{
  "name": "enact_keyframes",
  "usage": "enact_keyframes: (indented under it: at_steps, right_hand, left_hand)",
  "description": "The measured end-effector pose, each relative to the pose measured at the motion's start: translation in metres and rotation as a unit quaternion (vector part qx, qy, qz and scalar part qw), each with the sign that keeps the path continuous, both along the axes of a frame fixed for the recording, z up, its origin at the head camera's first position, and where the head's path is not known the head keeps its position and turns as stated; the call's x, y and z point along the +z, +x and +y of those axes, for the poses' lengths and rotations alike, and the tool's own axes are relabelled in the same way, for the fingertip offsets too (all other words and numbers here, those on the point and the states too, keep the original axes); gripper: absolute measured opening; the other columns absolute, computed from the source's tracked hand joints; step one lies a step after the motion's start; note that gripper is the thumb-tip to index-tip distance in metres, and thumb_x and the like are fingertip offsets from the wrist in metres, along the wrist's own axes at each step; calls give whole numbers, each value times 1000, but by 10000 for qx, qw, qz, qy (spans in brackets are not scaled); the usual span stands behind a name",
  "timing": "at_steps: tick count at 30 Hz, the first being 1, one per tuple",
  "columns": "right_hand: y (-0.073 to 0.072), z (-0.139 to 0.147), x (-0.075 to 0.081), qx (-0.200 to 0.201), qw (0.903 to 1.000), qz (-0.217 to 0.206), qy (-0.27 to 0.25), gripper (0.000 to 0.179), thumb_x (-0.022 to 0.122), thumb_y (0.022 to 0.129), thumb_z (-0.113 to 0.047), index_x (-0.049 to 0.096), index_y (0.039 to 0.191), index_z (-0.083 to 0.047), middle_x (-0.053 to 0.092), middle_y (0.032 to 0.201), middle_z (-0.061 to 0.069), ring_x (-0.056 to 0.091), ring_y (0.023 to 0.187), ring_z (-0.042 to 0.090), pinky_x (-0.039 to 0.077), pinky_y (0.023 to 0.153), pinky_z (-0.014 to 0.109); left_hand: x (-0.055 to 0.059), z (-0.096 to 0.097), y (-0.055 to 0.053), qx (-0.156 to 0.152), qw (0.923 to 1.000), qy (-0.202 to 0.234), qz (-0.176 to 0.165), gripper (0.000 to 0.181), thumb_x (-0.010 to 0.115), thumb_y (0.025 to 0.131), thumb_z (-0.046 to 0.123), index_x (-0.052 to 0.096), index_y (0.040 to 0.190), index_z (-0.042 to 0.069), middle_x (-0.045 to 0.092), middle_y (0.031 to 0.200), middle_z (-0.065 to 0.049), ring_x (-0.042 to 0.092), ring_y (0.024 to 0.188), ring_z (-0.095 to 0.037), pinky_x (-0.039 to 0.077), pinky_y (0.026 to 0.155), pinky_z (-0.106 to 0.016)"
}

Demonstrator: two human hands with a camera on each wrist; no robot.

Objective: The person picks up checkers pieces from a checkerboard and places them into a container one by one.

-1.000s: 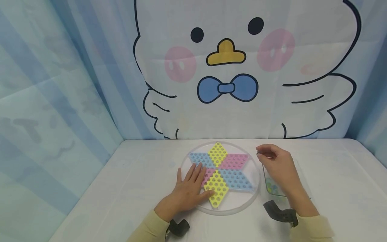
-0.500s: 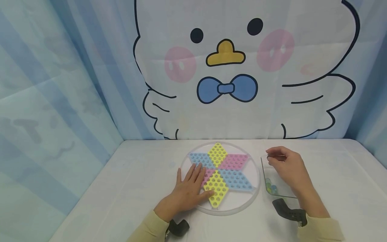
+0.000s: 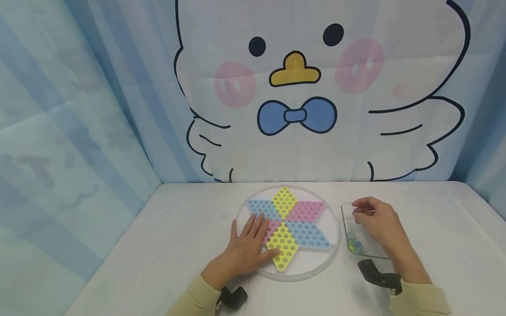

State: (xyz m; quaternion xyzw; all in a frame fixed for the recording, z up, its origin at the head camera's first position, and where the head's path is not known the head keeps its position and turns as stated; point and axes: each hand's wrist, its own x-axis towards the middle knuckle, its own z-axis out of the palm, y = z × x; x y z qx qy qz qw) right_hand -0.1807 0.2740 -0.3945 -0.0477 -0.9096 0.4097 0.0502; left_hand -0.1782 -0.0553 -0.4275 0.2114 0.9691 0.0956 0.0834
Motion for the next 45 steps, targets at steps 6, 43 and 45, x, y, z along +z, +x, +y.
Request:
enact_keyframes:
  at_steps: [6, 43, 45]
  right_hand:
    - [-1, 2, -4, 60, 9998, -185, 91, 39, 55, 98, -12, 51, 131, 7, 58, 118, 29, 66, 99, 36, 49, 87, 59]
    - [-4, 6, -9, 195, 9968, -709, 328, 42, 56, 94, -8, 48, 132, 7, 56, 119, 32, 56, 103, 41, 50, 82, 54]
    - [-5, 5, -9, 207, 9967, -692, 371, 41, 56, 94, -8, 49, 131, 7, 57, 117, 31, 56, 102, 41, 51, 81, 52]
  left_hand:
    - [-1, 0, 0, 0, 10000, 17, -10, 92, 35, 93, 75, 11, 161, 19, 3, 169, -1, -2, 157, -23, -4, 119, -67]
    - [0, 0, 1, 6, 10000, 16, 29, 92, 34, 93, 75, 12, 161, 18, 4, 169, -2, -2, 157, -23, -3, 119, -67]
    - [0, 0, 1, 7, 10000, 15, 41, 92, 35, 93, 75, 12, 161, 18, 4, 169, -2, -2, 157, -23, -3, 119, -67]
